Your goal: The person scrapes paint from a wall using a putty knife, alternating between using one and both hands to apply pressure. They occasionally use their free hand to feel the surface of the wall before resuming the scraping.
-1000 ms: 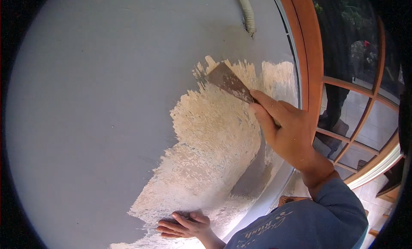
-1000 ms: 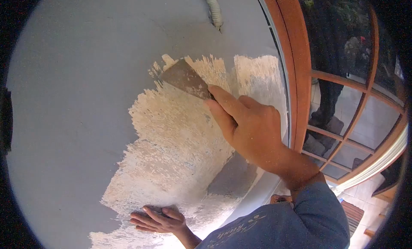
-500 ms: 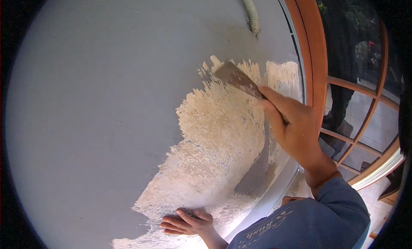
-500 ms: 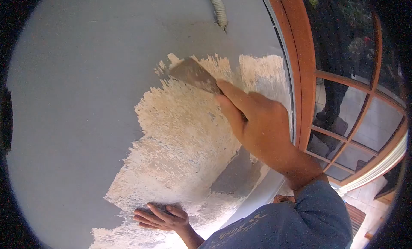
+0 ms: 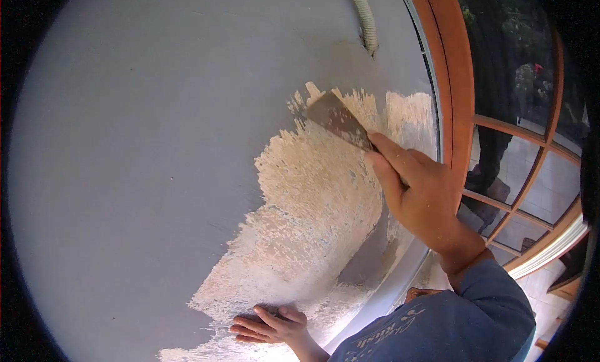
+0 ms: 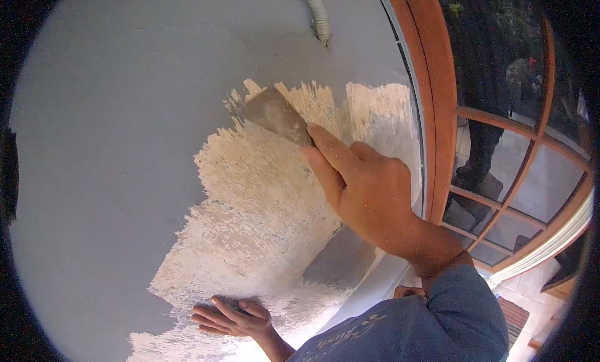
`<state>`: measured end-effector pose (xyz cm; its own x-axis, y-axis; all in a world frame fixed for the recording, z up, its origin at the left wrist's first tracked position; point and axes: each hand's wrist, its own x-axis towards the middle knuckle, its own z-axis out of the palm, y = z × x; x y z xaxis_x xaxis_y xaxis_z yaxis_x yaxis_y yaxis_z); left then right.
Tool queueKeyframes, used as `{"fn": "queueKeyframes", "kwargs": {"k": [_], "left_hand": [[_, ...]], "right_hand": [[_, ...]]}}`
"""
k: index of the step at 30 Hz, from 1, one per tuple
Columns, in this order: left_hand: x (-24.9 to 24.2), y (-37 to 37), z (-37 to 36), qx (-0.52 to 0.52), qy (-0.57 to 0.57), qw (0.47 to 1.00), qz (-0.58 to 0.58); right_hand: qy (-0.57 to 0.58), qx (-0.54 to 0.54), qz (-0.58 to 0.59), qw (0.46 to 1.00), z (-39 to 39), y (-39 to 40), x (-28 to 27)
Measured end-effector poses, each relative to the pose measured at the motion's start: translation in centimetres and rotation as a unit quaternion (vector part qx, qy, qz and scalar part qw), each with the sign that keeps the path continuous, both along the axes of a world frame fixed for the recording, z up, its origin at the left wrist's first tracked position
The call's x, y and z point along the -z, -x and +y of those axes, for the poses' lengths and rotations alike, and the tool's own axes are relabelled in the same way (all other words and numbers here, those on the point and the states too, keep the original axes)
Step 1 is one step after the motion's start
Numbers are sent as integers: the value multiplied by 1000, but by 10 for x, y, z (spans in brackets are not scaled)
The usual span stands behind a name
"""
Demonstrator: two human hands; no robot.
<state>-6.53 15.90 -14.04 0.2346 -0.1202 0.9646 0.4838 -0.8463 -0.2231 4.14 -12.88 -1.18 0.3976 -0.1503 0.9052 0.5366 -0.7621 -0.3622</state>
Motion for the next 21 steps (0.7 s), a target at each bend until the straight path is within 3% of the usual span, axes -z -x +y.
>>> {"fn": "queueKeyframes", "kwargs": {"k": [13,18,21], "left_hand": [[-3,0,-3,5,-6,1000,3],[-3,-1,-4,19,-1,1000,1],[-3,-4,-3,40,8,999,-5]], "right_hand": [[-37,-41,-19,998,-6,-6,6],[-6,18,10,1000,4,-4,0],[-44,-63,-15,997,-5,-11,3]]}}
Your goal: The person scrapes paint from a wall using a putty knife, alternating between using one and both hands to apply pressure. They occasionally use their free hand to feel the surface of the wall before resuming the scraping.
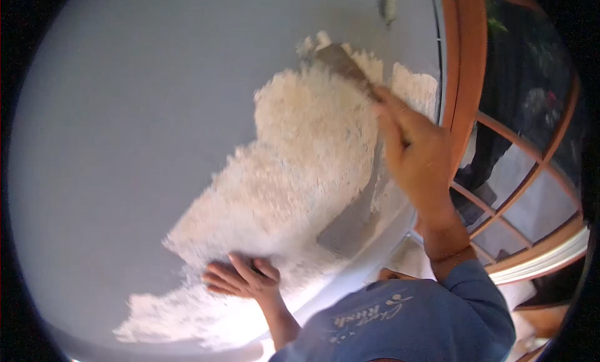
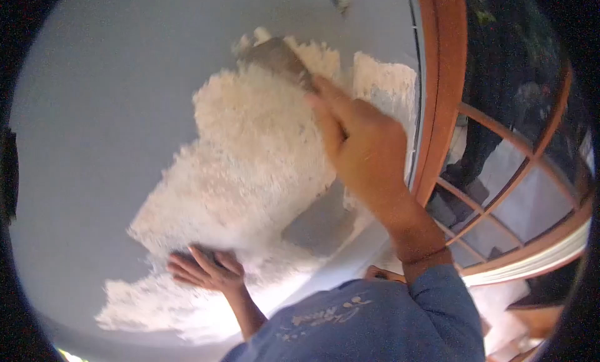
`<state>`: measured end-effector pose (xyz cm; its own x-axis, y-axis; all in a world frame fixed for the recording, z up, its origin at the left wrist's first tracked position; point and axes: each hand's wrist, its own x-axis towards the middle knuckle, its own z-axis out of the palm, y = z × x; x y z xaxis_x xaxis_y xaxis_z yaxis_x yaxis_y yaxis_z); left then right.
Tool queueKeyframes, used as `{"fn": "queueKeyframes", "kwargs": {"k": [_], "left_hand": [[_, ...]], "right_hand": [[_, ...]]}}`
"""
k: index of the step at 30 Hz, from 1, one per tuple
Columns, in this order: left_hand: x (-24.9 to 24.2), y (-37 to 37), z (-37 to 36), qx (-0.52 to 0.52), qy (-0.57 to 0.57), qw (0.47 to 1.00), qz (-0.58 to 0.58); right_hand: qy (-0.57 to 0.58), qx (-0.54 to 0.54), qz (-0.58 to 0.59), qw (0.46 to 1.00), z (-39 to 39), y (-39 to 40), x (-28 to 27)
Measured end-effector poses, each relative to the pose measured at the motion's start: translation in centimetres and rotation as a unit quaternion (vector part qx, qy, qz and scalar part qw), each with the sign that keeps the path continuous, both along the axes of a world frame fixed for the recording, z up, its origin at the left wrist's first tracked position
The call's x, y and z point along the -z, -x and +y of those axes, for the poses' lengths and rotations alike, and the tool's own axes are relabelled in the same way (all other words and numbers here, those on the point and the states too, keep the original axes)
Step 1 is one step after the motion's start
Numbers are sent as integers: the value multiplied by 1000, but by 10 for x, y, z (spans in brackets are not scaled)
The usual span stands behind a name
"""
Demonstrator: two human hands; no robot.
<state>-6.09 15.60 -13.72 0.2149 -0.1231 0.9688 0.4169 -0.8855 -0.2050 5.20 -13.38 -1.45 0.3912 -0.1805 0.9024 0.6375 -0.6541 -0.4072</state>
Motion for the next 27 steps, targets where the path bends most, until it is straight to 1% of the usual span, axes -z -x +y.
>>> {"fn": "queueKeyframes", "kwargs": {"k": [1,3,4,7,10,13,14,17,21,24,27], "left_hand": [[2,1,0,2,8,1000,-1],[1,2,2,13,5,1000,0],[3,1,5,20,2,1000,-7],[6,0,5,12,20,1000,-5],[10,1,7,13,31,999,2],[13,5,10,12,30,999,10],[18,4,13,8,33,999,8],[29,6,16,9,37,999,-2],[39,10,20,10,42,999,3],[39,9,20,4,38,999,2],[41,8,20,5,37,999,1]], "right_hand": [[-16,-30,11,999,-2,2,1],[-69,-81,85,991,-4,8,-3],[-40,-89,29,995,-1,5,12],[5,-155,44,987,14,27,42],[22,-158,91,983,26,42,50],[-75,-219,23,973,35,31,42],[-96,-237,20,967,35,26,39],[-95,-234,28,967,39,18,39],[-66,-207,-34,975,51,25,60],[-3,-205,-52,977,53,32,67],[-27,-207,-25,978,41,24,47]]}}
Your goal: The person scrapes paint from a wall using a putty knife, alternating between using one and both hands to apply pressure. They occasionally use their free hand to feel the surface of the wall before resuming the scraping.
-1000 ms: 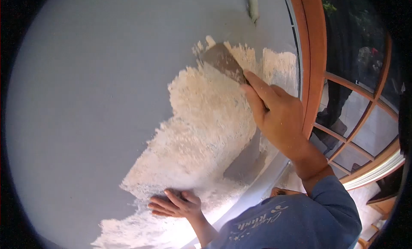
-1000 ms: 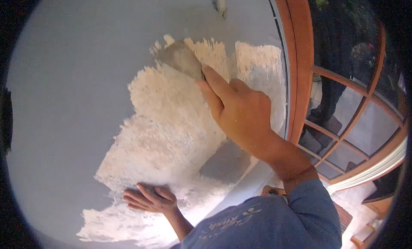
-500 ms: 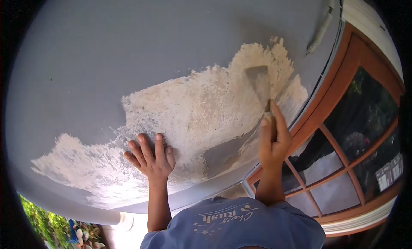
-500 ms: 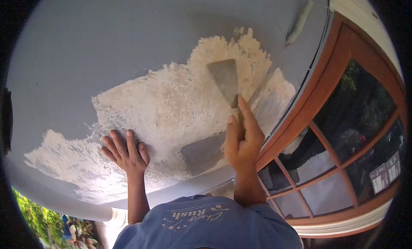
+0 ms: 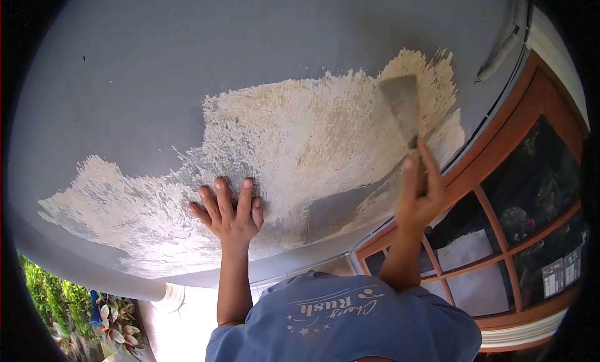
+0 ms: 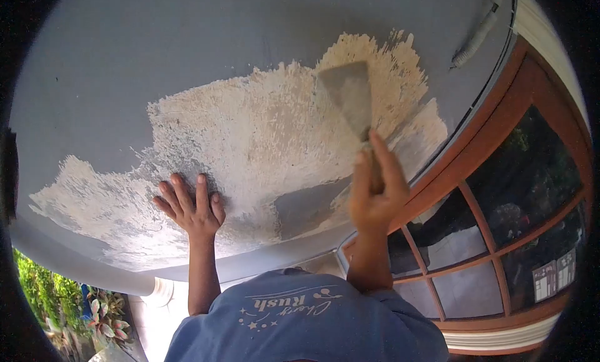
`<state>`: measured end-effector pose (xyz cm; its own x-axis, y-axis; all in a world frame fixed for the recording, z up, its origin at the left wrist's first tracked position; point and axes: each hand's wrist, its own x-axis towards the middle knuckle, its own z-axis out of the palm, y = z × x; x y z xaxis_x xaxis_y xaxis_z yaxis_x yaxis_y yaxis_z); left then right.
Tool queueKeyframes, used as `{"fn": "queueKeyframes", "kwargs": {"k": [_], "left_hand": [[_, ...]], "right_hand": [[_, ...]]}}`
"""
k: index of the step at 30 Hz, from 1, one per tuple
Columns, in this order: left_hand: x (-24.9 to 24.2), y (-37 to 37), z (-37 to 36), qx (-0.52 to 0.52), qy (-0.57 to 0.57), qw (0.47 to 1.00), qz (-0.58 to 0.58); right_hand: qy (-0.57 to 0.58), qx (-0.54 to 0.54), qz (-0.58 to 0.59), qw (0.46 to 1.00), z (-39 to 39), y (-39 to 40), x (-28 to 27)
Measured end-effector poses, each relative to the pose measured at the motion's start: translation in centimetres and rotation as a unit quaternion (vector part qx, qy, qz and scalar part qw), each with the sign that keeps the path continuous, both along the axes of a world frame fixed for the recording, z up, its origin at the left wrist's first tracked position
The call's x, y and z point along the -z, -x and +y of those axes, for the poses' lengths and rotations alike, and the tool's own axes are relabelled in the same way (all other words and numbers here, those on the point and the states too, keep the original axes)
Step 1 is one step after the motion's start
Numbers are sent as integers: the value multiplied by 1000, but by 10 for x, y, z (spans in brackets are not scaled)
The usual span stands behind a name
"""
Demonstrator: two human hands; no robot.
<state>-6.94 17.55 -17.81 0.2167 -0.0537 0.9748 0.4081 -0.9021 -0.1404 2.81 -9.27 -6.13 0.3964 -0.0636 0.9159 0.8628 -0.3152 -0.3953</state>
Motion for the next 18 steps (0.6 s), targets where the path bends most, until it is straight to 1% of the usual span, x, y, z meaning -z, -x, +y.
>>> {"fn": "queueKeyframes", "kwargs": {"k": [1,4,7,10,13,16,17,18], "left_hand": [[0,-1,0,1,-1,1000,-1],[-1,0,0,-2,-5,1000,2],[0,0,0,-2,-1,1000,2],[0,0,0,0,-5,1000,1],[-1,0,0,6,-7,1000,1],[1,1,0,4,-3,1000,7],[1,1,-1,5,-6,1000,7],[1,0,-1,4,-7,1000,7]], "right_hand": [[-13,2,6,1000,-4,-3,-9],[-88,-52,58,993,2,-2,-21],[-12,-16,15,1000,12,5,3],[34,-28,-16,999,28,20,31],[53,-15,-18,998,22,18,31],[8,-30,4,1000,12,8,7],[-6,-35,-20,999,9,-1,6],[-12,-40,9,999,8,0,6]]}}
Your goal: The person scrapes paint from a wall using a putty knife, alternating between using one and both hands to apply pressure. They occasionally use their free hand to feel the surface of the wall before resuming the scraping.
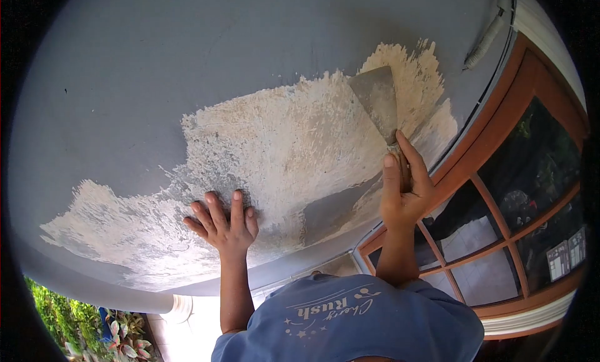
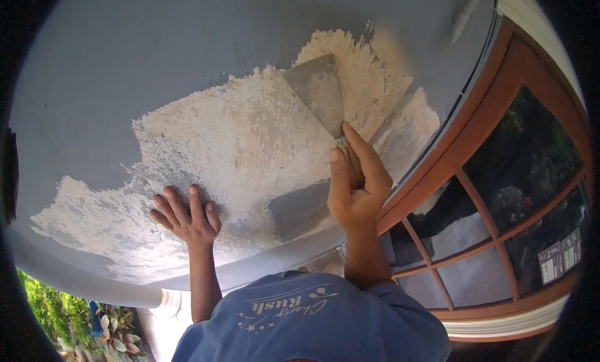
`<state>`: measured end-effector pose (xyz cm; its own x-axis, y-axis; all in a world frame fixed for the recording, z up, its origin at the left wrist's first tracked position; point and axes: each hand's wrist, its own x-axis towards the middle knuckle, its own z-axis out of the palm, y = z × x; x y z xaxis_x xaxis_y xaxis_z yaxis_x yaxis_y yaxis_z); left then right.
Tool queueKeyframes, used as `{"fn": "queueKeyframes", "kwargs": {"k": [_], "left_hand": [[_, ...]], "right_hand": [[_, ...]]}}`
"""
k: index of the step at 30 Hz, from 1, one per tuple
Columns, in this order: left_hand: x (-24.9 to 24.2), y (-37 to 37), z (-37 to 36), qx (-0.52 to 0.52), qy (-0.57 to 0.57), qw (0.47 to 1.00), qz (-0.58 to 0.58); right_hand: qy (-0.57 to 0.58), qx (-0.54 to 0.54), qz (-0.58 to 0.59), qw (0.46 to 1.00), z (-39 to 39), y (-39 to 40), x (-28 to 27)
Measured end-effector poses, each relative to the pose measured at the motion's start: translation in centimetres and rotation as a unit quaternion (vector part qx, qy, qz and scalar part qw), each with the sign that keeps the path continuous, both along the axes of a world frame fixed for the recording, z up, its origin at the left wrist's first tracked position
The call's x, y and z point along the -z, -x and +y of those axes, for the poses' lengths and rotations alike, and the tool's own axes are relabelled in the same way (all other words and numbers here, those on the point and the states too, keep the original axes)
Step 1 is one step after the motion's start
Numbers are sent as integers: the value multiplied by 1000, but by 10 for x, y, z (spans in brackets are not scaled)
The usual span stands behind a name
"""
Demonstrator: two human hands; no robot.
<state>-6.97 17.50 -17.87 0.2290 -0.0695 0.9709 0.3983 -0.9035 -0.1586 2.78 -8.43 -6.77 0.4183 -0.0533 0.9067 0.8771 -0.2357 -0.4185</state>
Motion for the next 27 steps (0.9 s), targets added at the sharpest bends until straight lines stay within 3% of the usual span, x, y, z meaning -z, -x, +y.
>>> {"fn": "queueKeyframes", "kwargs": {"k": [2,5,9,12,17,20,24,27], "left_hand": [[1,1,0,-1,-1,1000,-1],[0,0,0,-1,-1,1000,-2],[3,1,2,-4,-6,1000,-2],[1,-2,2,-4,-6,1000,-8],[2,0,0,-6,-1,1000,-1],[3,-1,0,-6,-3,1000,-3],[1,-1,1,10,-3,1000,0],[3,0,2,-5,-10,1000,3]], "right_hand": [[-8,-16,58,998,3,6,1],[17,-18,14,1000,12,6,23],[109,77,34,990,0,19,11],[46,74,-47,995,1,7,-13],[78,74,-6,994,6,18,-17],[69,9,-19,997,11,29,-2],[73,55,-70,993,16,17,-12],[46,16,4,999,18,19,-13]]}}
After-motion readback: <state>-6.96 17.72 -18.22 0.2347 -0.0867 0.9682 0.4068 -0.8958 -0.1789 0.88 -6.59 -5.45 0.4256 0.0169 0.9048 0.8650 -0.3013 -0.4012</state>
